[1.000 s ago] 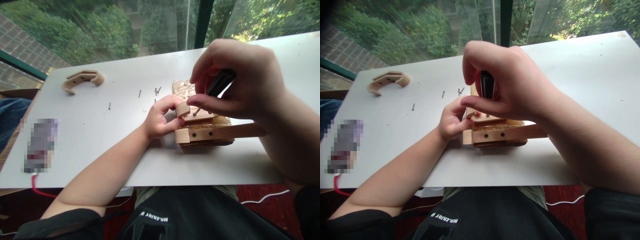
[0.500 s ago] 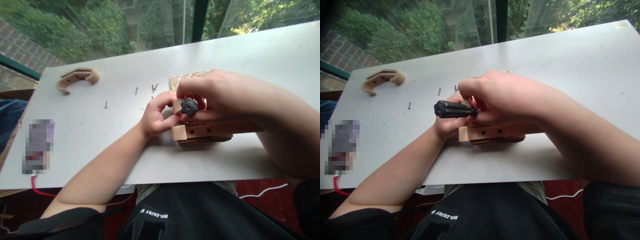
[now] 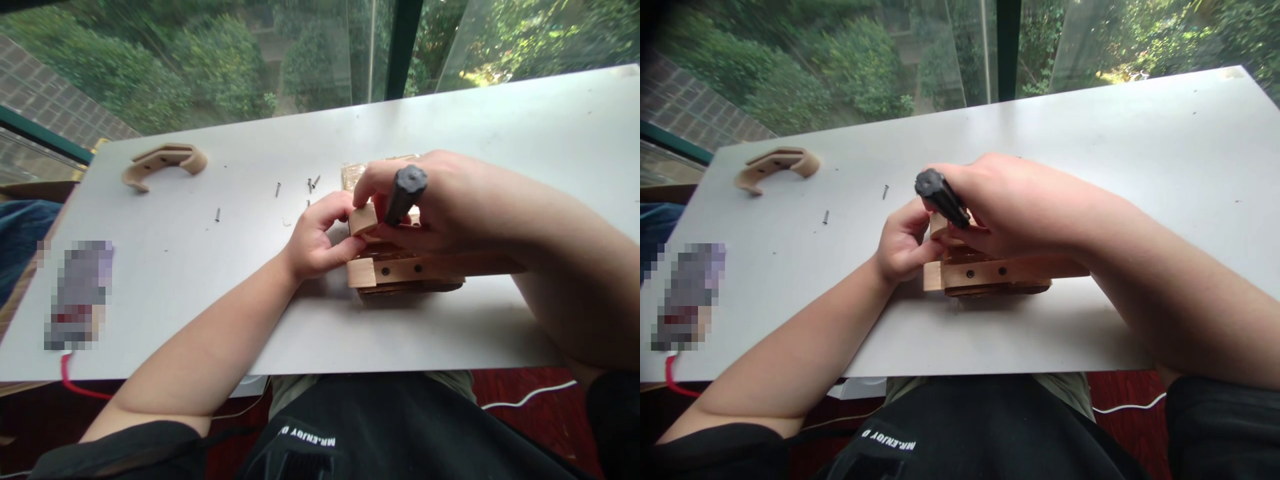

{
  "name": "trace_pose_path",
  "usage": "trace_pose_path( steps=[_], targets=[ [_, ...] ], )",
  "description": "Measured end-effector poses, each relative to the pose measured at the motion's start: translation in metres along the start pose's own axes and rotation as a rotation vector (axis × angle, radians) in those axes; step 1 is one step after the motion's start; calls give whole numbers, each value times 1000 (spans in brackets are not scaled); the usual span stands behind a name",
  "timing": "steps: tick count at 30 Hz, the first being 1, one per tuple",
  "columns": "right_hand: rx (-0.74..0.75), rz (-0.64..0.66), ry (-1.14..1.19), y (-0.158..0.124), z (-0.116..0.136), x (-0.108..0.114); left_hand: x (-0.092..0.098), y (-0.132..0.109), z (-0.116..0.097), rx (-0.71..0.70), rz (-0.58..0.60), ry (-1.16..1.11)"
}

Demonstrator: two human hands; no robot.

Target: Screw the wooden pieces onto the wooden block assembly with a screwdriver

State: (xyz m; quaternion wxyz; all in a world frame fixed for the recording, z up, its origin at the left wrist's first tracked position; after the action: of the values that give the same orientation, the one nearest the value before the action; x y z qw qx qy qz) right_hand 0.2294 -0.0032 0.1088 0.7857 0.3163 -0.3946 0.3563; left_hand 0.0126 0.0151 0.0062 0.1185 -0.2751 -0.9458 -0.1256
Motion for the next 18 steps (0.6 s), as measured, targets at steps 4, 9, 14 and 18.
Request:
trace_pose_path(
  steps=[4, 9, 14, 18],
  targets=[
    [-12, -34, 11, -1, -3, 1, 0, -1, -1, 5, 3, 11],
    [-17, -56, 96, -3, -8, -1, 0, 0, 1, 0, 16, -52],
    [4, -66, 163, -4, -7, -1, 0, 1, 3, 17, 22, -87],
    [63, -88, 205, -3, -7, 1, 0, 2, 1, -3, 35, -114]
  ],
)
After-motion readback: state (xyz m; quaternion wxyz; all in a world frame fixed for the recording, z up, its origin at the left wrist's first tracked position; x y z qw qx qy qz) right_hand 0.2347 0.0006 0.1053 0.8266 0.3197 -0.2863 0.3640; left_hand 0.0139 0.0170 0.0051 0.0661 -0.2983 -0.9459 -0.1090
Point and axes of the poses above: each hand's wrist, its own y-axis towards the middle knuckle, its own x-axis out of the back of the hand, z = x × y, the point moved 2 cm from there along y, towards the middle knuckle, and after that the axes turned 14 degrees about x, right-handed, at the moved point
